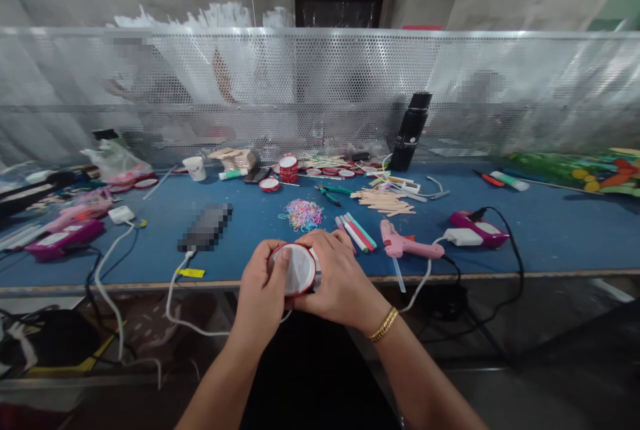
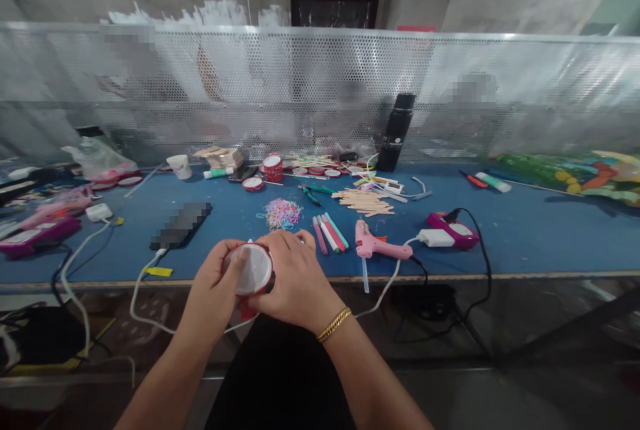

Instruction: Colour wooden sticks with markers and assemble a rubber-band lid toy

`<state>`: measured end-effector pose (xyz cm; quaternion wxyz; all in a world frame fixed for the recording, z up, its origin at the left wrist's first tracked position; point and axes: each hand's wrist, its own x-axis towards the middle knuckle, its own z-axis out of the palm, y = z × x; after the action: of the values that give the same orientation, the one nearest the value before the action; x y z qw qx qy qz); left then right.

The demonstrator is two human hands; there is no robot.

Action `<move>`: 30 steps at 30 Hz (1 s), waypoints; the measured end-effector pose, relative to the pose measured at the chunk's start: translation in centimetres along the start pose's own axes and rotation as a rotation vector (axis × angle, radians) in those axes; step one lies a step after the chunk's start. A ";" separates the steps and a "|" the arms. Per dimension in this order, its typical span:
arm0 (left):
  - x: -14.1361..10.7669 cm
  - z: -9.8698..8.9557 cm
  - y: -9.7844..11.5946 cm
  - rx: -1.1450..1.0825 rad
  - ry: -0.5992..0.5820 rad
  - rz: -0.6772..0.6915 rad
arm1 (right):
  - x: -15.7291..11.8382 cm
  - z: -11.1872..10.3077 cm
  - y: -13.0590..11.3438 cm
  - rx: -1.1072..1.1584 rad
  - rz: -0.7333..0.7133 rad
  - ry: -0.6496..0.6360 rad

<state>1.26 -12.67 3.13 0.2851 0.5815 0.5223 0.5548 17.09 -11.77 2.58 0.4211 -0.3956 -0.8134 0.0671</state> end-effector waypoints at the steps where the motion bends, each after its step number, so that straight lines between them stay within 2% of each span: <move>1: 0.0 0.0 0.0 0.001 0.001 0.004 | 0.0 0.0 0.0 0.005 -0.002 0.000; 8: -0.2 0.1 -0.2 -0.060 0.034 -0.003 | -0.2 -0.1 0.4 0.047 -0.001 -0.006; 12: -0.5 0.7 -0.6 -0.242 0.064 -0.119 | -0.4 0.6 0.7 0.103 -0.008 0.025; 15: -0.6 1.2 -0.9 -0.421 0.131 -0.204 | -0.8 2.0 0.7 0.242 -0.029 0.129; 19: -0.2 1.6 -1.2 -0.511 0.216 -0.200 | -1.7 4.1 0.1 0.425 -0.089 0.283; 22: 0.2 1.7 -1.4 -0.514 0.246 -0.195 | -2.6 5.0 -0.8 0.404 -0.088 0.398; 26: 0.6 1.7 -1.3 -0.515 0.276 -0.205 | -3.6 5.8 -1.9 0.332 -0.100 0.485; 30: 0.6 1.8 -0.8 -0.528 0.288 -0.202 | -4.2 6.2 -2.4 0.188 -0.021 0.627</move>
<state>2.57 -11.40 2.22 0.4030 0.3478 0.4504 0.7167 12.49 -14.92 -2.93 0.6864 -0.3479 -0.6385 0.0125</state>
